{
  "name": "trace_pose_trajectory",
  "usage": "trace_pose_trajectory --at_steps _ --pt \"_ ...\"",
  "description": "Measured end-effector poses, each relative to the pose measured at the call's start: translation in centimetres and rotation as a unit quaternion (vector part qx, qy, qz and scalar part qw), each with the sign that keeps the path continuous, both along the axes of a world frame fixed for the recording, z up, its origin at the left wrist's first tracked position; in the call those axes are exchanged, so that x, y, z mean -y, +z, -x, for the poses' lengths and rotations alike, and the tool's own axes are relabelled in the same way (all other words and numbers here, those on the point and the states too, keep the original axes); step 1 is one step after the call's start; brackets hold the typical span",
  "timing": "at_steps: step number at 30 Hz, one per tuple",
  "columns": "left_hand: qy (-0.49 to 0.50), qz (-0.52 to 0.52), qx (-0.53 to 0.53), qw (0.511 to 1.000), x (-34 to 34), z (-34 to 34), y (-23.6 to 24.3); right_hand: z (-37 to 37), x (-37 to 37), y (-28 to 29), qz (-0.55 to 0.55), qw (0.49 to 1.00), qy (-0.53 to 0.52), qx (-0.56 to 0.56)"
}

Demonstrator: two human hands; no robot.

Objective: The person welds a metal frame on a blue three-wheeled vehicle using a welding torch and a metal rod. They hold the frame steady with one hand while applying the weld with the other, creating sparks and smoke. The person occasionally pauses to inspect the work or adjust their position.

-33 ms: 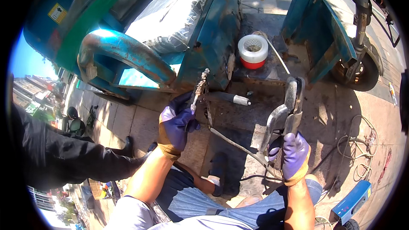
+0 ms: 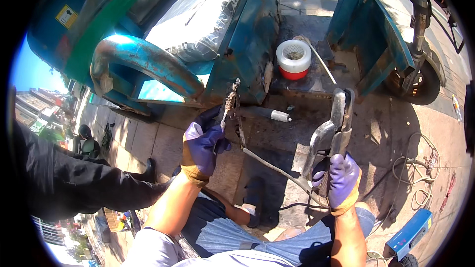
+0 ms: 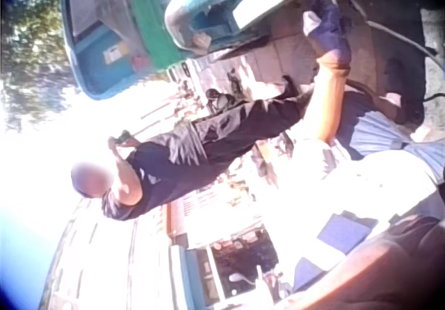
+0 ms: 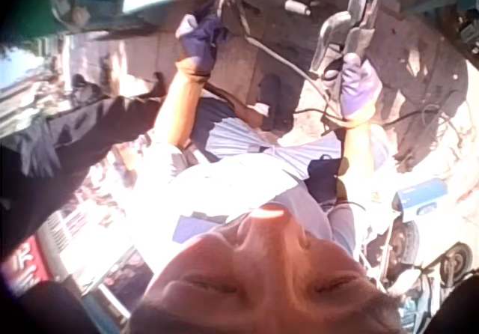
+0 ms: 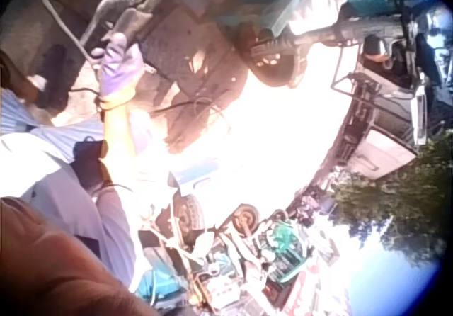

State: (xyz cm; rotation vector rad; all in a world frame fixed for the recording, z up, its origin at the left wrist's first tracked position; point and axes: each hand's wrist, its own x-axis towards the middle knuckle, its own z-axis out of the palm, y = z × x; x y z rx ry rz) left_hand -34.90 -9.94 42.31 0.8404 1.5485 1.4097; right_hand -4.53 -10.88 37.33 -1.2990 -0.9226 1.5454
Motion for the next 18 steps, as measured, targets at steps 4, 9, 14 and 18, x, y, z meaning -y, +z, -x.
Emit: trace_pose_trajectory --at_steps 4,9,14,18 --pt "0.022 -0.002 -0.047 0.999 1.4 -0.7 1.5 -0.1 0.1 -0.1 -0.001 1.000 0.008 -0.025" --pt "0.047 0.039 -0.135 0.989 4.5 -1.6 2.6 0.0 0.5 -0.6 -0.004 0.999 0.025 -0.042" --pt "-0.005 0.093 -0.177 0.980 4.3 -0.1 5.1 0.3 0.8 -0.8 -0.014 0.997 0.042 -0.057" --pt "-0.020 0.074 -0.120 0.990 4.0 0.6 6.2 0.2 1.0 -0.6 -0.043 0.996 0.039 -0.074"
